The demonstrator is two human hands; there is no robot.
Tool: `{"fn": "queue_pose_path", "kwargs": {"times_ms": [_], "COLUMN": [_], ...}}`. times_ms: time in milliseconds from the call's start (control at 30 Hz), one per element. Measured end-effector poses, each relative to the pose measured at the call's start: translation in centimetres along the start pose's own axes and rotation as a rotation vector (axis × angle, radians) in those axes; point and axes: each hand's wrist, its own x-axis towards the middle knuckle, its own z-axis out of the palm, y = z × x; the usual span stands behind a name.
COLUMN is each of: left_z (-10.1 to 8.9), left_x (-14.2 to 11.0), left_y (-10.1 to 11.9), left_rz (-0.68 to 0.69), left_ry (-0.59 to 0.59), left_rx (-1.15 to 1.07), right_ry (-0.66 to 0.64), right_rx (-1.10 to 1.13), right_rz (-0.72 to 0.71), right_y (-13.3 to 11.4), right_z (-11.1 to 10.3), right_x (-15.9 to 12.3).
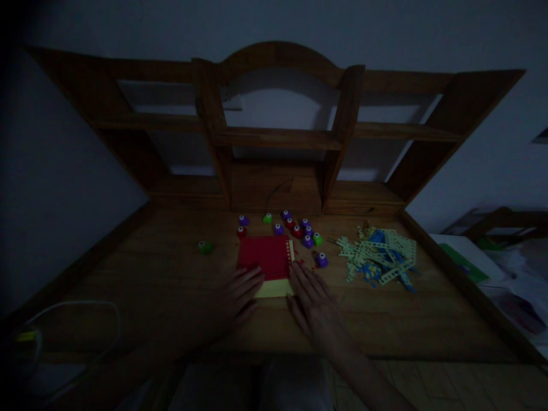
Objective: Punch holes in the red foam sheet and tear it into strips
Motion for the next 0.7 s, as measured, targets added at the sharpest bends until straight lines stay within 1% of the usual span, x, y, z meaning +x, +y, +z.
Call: {"fn": "queue_pose_path", "kwargs": {"times_ms": [200,333,400,567,700], "left_z": [-0.46,-0.45,-0.40,-0.54,-1.05], "left_x": [0.06,0.03,0.01,0.08,0.16], "left_y": [-0.36,-0.35,-0.35,-0.29,0.01], "left_rz": [0.010,0.004,0.012,0.019,0.007], "left_ry": [0.003,-0.019,-0.024,0.001,0.021], "left_rx": [-0.055,-0.066,-0.070,-0.073,-0.066], "right_ry": [0.019,0.008,-0.005,-0.016,-0.005], "right_rx": [0.027,0.039,0.022,-0.010,0.039], "right_rz": [0.035,0.047,0.037,-0.042,-0.014], "right_y": [0.08,0.00,-0.02,0.25,0.60], "right_z": [0.11,0.04,0.06,0.27,0.13], "right_x": [0.04,0.08,0.15,0.36,0.02]}}
